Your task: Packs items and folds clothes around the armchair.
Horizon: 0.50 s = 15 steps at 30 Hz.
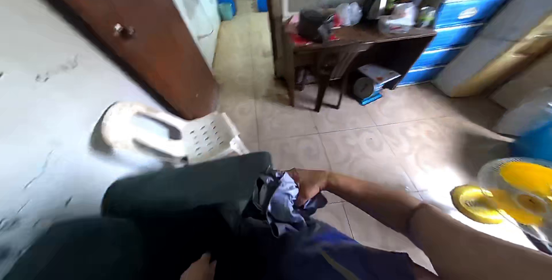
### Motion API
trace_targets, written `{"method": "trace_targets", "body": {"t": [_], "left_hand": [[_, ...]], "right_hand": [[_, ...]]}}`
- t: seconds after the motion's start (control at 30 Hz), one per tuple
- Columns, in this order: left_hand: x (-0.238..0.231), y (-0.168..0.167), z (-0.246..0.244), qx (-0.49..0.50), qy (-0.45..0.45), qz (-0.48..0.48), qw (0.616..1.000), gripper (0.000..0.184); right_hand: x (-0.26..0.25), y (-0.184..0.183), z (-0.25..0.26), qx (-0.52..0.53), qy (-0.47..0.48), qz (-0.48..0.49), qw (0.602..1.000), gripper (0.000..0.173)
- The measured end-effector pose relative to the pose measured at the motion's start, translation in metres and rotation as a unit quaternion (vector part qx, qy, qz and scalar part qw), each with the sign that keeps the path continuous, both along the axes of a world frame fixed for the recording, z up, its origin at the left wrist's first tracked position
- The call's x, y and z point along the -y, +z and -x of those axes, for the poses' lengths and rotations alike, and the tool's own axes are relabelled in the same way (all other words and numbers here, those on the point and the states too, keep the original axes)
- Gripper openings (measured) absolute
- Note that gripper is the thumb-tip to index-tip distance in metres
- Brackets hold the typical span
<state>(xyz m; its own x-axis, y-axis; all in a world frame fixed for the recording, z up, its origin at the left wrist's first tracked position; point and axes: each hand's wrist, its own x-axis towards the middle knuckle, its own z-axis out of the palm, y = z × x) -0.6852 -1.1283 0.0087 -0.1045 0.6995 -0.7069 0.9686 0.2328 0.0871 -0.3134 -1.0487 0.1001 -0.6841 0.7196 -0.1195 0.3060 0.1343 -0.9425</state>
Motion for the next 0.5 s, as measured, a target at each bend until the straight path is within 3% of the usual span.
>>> {"method": "trace_targets", "body": {"t": [0.03, 0.1, 0.17, 0.27, 0.37, 0.5], "left_hand": [[0.001, -0.004, -0.002, -0.006, 0.013, 0.022, 1.000, 0.042], [-0.003, 0.001, -0.011, -0.022, 0.045, 0.094, 0.994, 0.041], [-0.012, 0.002, -0.016, -0.028, 0.091, 0.158, 0.983, 0.042], [-0.025, -0.012, -0.024, -0.027, 0.148, 0.196, 0.969, 0.045], [-0.022, -0.023, -0.043, 0.008, 0.166, 0.220, 0.961, 0.041], [-0.004, -0.025, -0.052, 0.086, 0.258, 0.218, 0.937, 0.034]], "right_hand": [[-0.018, 0.001, 0.017, 0.108, 0.093, -0.026, 0.990, 0.087], [-0.044, -0.013, 0.064, 0.266, 0.263, -0.025, 0.927, 0.106], [-0.056, -0.045, 0.110, 0.316, 0.399, -0.014, 0.861, 0.108], [-0.058, -0.080, 0.168, 0.333, 0.544, -0.029, 0.770, 0.094], [-0.057, -0.101, 0.219, 0.382, 0.579, -0.028, 0.720, 0.089], [-0.084, -0.126, 0.245, 0.455, 0.508, -0.019, 0.731, 0.087]]}}
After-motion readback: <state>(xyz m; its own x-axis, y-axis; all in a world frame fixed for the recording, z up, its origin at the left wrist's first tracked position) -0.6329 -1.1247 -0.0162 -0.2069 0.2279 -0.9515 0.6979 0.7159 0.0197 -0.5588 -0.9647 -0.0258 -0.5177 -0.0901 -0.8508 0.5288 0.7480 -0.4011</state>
